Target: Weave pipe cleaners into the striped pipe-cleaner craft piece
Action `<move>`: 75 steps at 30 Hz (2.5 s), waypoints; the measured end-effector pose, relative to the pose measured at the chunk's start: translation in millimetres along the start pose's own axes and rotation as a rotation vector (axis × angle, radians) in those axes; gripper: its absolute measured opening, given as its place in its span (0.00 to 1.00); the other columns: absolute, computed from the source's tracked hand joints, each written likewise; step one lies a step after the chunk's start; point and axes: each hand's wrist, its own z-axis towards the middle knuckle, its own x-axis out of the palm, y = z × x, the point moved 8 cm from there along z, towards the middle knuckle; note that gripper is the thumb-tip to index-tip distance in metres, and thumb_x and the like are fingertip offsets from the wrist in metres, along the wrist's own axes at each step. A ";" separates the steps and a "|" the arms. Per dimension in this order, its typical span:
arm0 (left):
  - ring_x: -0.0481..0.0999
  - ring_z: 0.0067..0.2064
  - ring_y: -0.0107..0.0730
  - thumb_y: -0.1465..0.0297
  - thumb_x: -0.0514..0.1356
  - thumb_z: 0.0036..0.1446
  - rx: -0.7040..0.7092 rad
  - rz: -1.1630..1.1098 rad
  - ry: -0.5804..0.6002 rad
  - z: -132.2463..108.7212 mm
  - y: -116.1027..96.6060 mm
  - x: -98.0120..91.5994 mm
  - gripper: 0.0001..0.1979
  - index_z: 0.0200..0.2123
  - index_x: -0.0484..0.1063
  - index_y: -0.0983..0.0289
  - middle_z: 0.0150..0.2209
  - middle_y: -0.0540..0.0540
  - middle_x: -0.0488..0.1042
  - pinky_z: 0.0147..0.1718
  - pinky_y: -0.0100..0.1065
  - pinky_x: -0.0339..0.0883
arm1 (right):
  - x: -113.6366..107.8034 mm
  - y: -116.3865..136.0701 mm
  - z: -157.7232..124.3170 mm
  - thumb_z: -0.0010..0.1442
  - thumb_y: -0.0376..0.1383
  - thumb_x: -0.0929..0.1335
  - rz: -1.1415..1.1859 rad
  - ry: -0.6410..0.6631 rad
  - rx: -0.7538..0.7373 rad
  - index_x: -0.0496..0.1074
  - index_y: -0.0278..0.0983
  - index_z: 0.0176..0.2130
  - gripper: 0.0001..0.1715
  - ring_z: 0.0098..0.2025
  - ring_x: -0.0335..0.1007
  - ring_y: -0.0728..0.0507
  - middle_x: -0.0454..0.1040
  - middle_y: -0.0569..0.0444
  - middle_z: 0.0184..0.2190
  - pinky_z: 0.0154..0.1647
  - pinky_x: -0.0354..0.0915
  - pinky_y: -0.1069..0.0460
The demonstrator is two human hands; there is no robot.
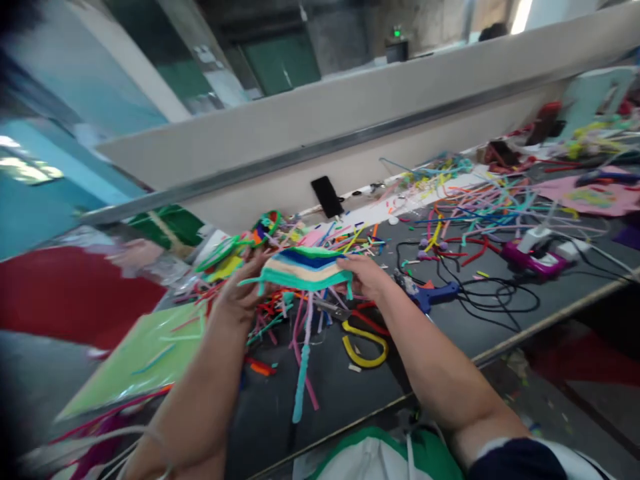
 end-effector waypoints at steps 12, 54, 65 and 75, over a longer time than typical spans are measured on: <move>0.70 0.55 0.54 0.79 0.57 0.43 -0.123 -0.590 0.432 -36.1 44.8 87.8 0.25 0.49 0.70 0.65 0.52 0.63 0.72 0.50 0.55 0.64 | -12.3 6.0 6.9 0.46 0.41 0.74 0.020 -0.096 -0.150 0.73 0.36 0.32 0.14 0.22 0.69 0.49 0.75 0.57 0.24 0.21 0.69 0.54; 0.77 0.26 0.28 0.72 0.58 0.56 -0.116 -1.053 -0.217 -34.7 84.1 25.1 0.05 0.33 0.71 0.70 0.25 0.56 0.76 0.25 0.25 0.74 | -8.8 -25.7 -82.2 0.46 0.28 0.68 -1.266 0.039 -0.001 0.63 0.40 0.58 0.39 0.41 0.71 0.42 0.75 0.49 0.41 0.43 0.67 0.48; 0.74 0.24 0.24 0.69 0.53 0.60 -0.151 -1.175 -0.067 -39.2 79.0 28.1 0.12 0.36 0.71 0.73 0.25 0.57 0.73 0.23 0.22 0.71 | 12.4 -11.9 -109.9 0.51 0.41 0.72 -0.401 0.141 0.062 0.64 0.43 0.55 0.32 0.27 0.66 0.48 0.67 0.59 0.25 0.34 0.72 0.47; 0.75 0.23 0.26 0.72 0.56 0.57 -0.166 -0.974 -0.168 -39.6 84.7 37.6 0.06 0.35 0.71 0.70 0.24 0.55 0.75 0.21 0.24 0.72 | 37.1 0.6 -69.4 0.53 0.43 0.70 -0.226 -0.040 -0.399 0.60 0.46 0.54 0.30 0.50 0.69 0.41 0.74 0.53 0.44 0.54 0.63 0.43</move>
